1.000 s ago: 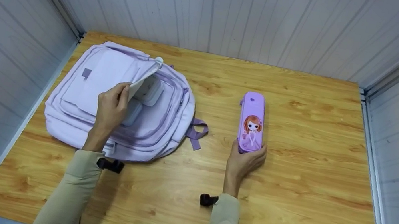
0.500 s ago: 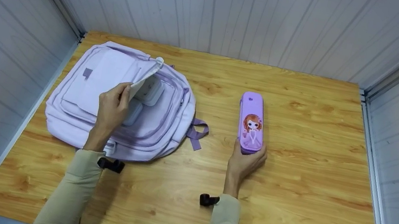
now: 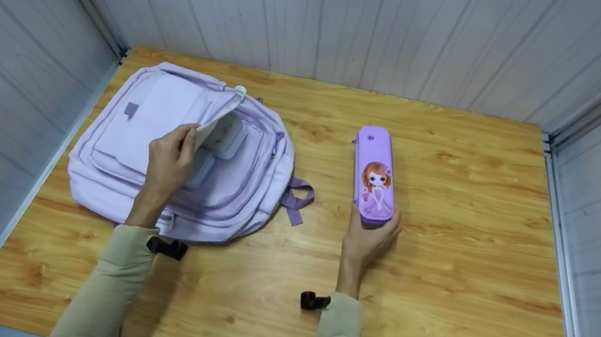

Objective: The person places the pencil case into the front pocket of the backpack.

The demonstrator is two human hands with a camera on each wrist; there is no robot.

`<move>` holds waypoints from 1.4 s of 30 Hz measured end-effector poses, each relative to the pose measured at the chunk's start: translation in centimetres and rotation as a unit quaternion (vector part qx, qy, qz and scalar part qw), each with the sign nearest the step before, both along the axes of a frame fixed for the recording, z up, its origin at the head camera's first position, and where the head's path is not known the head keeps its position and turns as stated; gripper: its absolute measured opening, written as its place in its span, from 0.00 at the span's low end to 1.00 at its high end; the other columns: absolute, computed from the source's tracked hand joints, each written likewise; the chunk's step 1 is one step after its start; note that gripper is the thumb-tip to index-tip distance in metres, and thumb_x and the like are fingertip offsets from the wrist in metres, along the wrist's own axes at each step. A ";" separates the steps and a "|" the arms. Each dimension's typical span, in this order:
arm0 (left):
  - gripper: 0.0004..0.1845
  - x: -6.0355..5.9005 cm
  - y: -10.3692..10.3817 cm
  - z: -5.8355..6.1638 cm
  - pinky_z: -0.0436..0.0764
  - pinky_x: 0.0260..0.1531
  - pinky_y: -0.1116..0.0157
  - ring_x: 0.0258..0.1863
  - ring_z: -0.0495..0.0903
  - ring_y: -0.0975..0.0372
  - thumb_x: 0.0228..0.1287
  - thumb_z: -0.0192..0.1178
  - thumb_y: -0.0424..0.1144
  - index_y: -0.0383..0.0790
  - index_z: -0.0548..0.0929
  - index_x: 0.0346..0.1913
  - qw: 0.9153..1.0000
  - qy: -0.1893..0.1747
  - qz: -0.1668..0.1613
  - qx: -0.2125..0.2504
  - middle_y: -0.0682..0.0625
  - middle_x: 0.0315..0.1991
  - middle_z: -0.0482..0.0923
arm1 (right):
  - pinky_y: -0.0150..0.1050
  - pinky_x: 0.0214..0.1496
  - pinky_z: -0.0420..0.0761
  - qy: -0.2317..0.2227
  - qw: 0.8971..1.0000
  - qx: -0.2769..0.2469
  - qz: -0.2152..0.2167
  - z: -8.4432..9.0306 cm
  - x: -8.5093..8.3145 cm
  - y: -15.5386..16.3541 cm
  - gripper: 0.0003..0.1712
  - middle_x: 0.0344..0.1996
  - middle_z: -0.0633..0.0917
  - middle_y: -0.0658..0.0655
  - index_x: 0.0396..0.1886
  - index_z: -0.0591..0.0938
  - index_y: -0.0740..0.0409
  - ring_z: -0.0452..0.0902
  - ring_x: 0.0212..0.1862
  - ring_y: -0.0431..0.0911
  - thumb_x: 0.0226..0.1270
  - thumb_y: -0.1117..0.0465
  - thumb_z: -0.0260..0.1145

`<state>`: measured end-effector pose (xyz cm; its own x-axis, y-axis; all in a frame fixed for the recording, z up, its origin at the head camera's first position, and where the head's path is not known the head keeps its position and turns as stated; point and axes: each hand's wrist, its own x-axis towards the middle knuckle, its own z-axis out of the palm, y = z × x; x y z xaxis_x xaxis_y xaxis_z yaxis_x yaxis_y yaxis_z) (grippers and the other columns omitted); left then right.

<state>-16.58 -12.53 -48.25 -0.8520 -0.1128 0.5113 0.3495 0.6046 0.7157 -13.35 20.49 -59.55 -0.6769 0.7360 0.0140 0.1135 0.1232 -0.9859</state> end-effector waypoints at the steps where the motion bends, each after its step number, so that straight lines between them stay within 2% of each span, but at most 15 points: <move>1: 0.12 0.0 0.0 0.0 0.82 0.43 0.57 0.43 0.85 0.52 0.72 0.50 0.33 0.28 0.83 0.44 1.000 0.001 0.001 -0.001 0.38 0.40 0.85 | 0.32 0.71 0.57 0.007 1.000 0.002 0.002 0.1 0.0 -0.1 0.47 0.62 0.69 0.59 0.68 0.66 0.60 0.63 0.65 0.47 0.48 0.63 0.78; 5: 0.12 0.0 0.0 0.0 0.82 0.42 0.57 0.42 0.85 0.52 0.72 0.50 0.32 0.29 0.83 0.44 1.000 0.004 0.001 -0.003 0.39 0.39 0.85 | 0.33 0.71 0.58 0.035 0.999 0.006 0.016 0.2 0.1 -0.5 0.46 0.62 0.69 0.59 0.67 0.67 0.60 0.64 0.65 0.47 0.47 0.65 0.78; 12: 0.12 0.1 -0.1 0.1 0.82 0.40 0.57 0.40 0.85 0.51 0.72 0.50 0.32 0.28 0.82 0.44 1.000 0.005 0.000 -0.006 0.38 0.39 0.85 | 0.37 0.70 0.61 0.086 0.995 0.008 0.045 0.7 0.3 -1.1 0.46 0.61 0.68 0.64 0.66 0.67 0.67 0.64 0.63 0.48 0.45 0.69 0.77; 16: 0.13 0.1 -0.2 0.1 0.83 0.42 0.57 0.43 0.85 0.51 0.72 0.49 0.33 0.27 0.82 0.45 1.000 -0.002 -0.002 -0.004 0.37 0.40 0.85 | 0.39 0.69 0.64 0.100 0.992 0.005 0.073 1.1 0.5 -1.3 0.46 0.60 0.67 0.64 0.66 0.65 0.68 0.65 0.61 0.48 0.46 0.71 0.76; 20: 0.13 0.0 -0.2 0.2 0.83 0.42 0.57 0.44 0.84 0.50 0.72 0.49 0.32 0.27 0.82 0.45 1.000 -0.005 -0.002 -0.003 0.37 0.41 0.85 | 0.38 0.66 0.67 0.106 0.989 -0.008 0.106 1.5 0.7 -1.3 0.47 0.59 0.67 0.62 0.67 0.64 0.67 0.67 0.59 0.46 0.47 0.72 0.75; 23: 0.13 0.0 -0.2 0.2 0.83 0.42 0.57 0.44 0.84 0.51 0.72 0.49 0.32 0.27 0.82 0.45 1.000 -0.006 -0.002 -0.003 0.37 0.41 0.85 | 0.36 0.64 0.69 0.113 0.983 -0.036 0.140 2.0 1.0 -1.4 0.47 0.60 0.67 0.61 0.69 0.62 0.66 0.68 0.59 0.46 0.49 0.75 0.73; 29: 0.14 0.0 -0.2 0.1 0.83 0.42 0.57 0.44 0.84 0.51 0.73 0.49 0.33 0.28 0.82 0.45 1.000 -0.004 -0.001 -0.001 0.37 0.41 0.85 | 0.29 0.60 0.73 0.115 0.971 -0.066 0.197 4.8 2.0 -2.5 0.46 0.60 0.67 0.62 0.68 0.60 0.71 0.69 0.57 0.46 0.49 0.78 0.71; 35: 0.13 0.0 -0.2 0.0 0.83 0.43 0.56 0.44 0.84 0.50 0.72 0.49 0.33 0.28 0.82 0.46 1.000 0.000 0.000 -0.001 0.37 0.41 0.85 | 0.25 0.60 0.71 0.116 0.962 -0.054 0.240 5.5 2.3 -3.0 0.45 0.61 0.66 0.63 0.68 0.61 0.72 0.67 0.59 0.45 0.50 0.78 0.71; 42: 0.13 0.0 -0.2 0.1 0.82 0.43 0.56 0.43 0.84 0.51 0.72 0.50 0.33 0.28 0.82 0.45 1.000 0.005 0.002 0.000 0.37 0.41 0.85 | 0.26 0.60 0.72 0.113 0.947 -0.061 0.295 5.6 2.5 -3.5 0.46 0.61 0.66 0.62 0.69 0.60 0.72 0.68 0.59 0.43 0.50 0.78 0.71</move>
